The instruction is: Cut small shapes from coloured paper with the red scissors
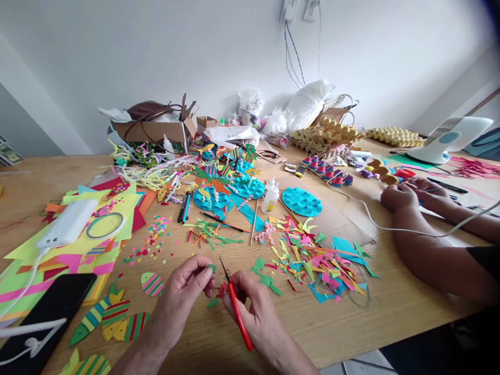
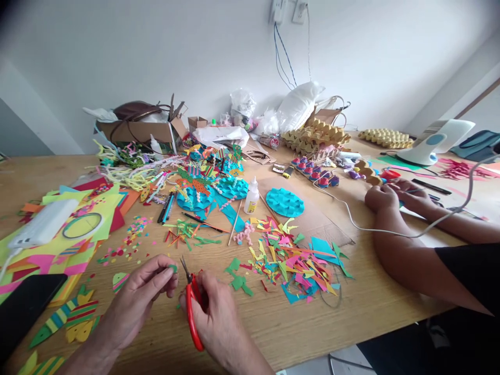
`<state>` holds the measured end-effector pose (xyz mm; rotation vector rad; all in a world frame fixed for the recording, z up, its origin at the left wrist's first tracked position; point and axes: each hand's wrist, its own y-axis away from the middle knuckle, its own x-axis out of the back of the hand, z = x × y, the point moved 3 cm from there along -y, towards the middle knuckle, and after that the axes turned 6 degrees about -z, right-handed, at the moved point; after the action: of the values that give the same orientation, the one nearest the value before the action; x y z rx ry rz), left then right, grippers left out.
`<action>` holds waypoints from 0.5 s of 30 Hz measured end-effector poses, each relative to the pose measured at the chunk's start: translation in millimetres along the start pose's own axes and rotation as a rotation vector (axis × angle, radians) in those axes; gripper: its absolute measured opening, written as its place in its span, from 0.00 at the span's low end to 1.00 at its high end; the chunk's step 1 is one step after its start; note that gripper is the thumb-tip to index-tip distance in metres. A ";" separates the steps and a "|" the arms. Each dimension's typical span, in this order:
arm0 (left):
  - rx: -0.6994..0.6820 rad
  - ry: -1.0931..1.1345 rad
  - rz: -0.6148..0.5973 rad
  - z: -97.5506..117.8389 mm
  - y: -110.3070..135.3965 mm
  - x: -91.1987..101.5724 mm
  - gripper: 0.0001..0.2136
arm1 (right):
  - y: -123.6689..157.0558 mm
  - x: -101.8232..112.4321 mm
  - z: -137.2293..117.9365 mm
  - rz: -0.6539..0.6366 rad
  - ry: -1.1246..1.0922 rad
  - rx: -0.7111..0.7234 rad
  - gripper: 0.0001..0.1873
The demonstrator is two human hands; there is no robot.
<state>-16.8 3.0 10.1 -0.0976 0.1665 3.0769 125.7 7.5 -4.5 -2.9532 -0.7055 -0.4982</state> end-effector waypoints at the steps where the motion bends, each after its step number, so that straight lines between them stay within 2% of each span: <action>1: -0.009 0.019 -0.002 0.4 0.2 -0.1 0.07 | 1.7 -2.1 1.7 -0.009 0.012 -0.004 0.10; 7: -0.017 0.116 -0.006 1.5 0.4 -4.8 0.04 | 4.6 -7.5 2.4 -0.009 0.040 0.007 0.10; 15: -0.022 0.081 -0.016 -1.1 3.0 -8.1 0.04 | 3.3 -8.9 -0.1 -0.006 0.025 0.030 0.12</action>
<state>-8.8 -0.6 9.9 -0.2229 0.1354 3.0613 119.6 0.7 -7.3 -2.9130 -0.7133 -0.5198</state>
